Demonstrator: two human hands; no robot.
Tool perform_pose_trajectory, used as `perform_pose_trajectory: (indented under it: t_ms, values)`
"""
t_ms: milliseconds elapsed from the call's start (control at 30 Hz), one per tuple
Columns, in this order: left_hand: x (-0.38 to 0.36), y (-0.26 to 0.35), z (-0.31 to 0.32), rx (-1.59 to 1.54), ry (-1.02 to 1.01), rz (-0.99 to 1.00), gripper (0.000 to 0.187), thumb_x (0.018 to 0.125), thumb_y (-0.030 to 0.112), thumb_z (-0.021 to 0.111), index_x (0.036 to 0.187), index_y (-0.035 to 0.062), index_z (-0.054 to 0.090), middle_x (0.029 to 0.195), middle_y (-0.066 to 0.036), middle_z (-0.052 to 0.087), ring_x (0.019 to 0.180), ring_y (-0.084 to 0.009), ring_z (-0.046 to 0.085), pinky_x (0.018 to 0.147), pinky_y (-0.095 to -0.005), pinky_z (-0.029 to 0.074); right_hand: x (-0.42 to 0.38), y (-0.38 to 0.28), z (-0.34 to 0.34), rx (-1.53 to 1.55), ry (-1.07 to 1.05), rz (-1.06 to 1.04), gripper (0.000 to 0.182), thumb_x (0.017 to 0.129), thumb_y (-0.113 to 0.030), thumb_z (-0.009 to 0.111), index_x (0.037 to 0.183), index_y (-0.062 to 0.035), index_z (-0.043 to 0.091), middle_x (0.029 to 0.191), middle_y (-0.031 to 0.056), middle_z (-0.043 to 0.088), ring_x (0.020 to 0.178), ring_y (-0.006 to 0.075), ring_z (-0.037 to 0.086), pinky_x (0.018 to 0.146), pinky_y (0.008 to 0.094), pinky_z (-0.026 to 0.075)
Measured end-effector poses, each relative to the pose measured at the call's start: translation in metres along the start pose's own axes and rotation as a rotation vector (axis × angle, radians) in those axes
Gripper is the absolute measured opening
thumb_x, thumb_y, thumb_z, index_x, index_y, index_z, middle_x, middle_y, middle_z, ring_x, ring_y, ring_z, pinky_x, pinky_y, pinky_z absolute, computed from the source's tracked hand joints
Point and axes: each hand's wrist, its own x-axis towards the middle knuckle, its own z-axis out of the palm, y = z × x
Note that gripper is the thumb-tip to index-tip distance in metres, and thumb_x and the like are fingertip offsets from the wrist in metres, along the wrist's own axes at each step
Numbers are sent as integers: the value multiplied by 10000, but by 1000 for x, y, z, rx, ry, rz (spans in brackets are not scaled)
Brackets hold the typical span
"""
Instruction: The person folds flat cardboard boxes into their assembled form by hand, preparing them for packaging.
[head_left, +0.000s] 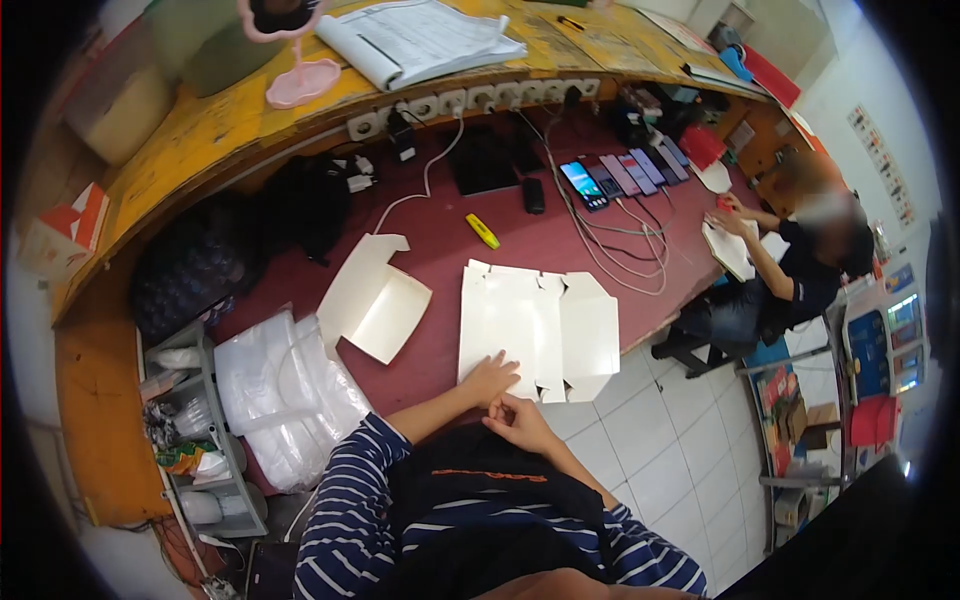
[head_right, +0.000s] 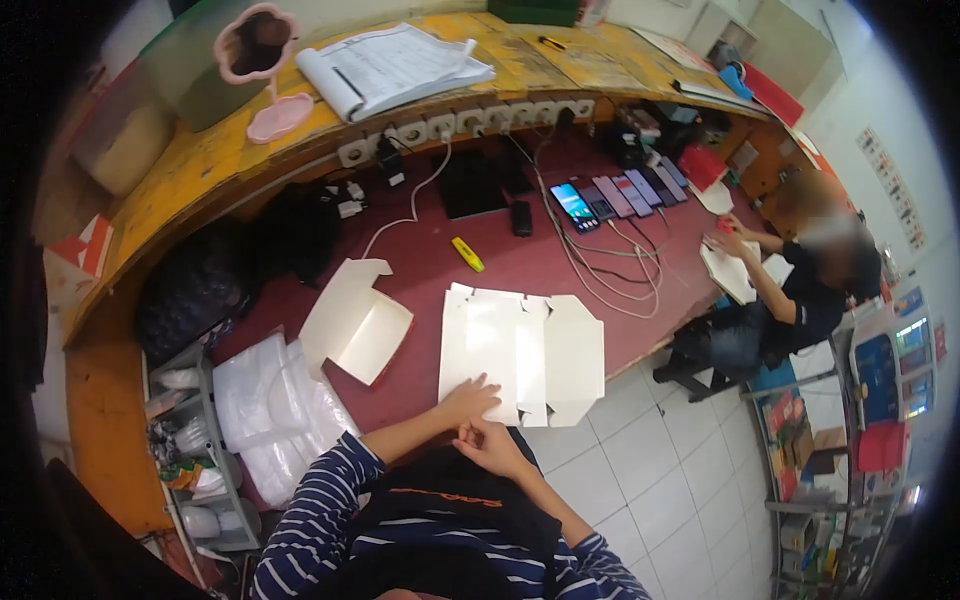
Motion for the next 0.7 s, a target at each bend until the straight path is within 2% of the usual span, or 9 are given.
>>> perform_pose_trajectory:
  t_ms: [67,100,133,300,367,400,433,600,700]
  values:
    - [7,-3,-32,-519,-326,-189,288,810,280,439,950,70,579,952,-146,581,905,-301,550,742,-401,444,-2,-1,-3,153,-29,20,132,754,-67,606,728,-59,477,547,-34,441,492,38,415,466,194,338]
    - [3,-6,-38,-615,-88,-230,268,841,265,425,838,52,586,765,-138,596,742,-297,564,659,-360,443,-4,-2,-5,308,-39,55,128,764,-41,594,731,-62,472,572,-41,446,512,31,432,481,177,349]
    - [4,-6,-51,-613,-81,-237,268,841,265,425,838,52,586,765,-138,596,742,-297,564,659,-360,443,-8,-1,-8,462,-46,93,131,774,-15,581,734,-64,467,597,-49,452,532,24,449,496,159,359]
    - [10,8,-122,-1274,588,-458,181,883,156,427,892,9,533,803,-66,579,665,-125,506,616,-249,406,-4,12,-22,299,-276,236,173,850,-172,515,912,-11,517,714,19,560,635,83,544,567,195,428]
    - [8,21,-155,-1411,740,-514,192,891,150,412,939,3,526,849,-43,584,708,-105,524,644,-243,421,3,11,-16,552,56,316,256,870,-202,459,1021,-3,515,867,77,588,756,151,581,648,265,475]
    - [6,28,-170,-1616,782,-542,176,878,121,432,979,3,516,887,-39,579,761,-108,538,691,-246,431,6,5,-19,550,55,313,256,870,-202,459,1021,-3,515,867,77,588,756,151,581,648,265,475]
    - [6,31,-176,-1823,820,-568,185,865,91,453,1019,4,506,926,-35,575,815,-112,551,738,-248,442,7,-4,-23,764,159,172,290,875,-221,422,1048,-2,502,936,102,575,806,192,578,679,317,480]
    - [-14,20,-172,-1729,903,-377,243,775,-14,562,1014,-1,521,953,-65,582,837,-122,573,722,-270,498,-2,-52,-71,1253,211,-108,470,876,-327,231,1122,15,441,1050,164,538,886,294,561,709,455,477]
    - [-25,17,-189,-1433,698,-412,242,739,70,647,957,0,570,888,-56,605,813,-98,566,709,-246,469,-7,-77,-83,1175,66,-245,402,871,-275,351,1115,31,445,1026,163,552,878,259,575,705,402,496]
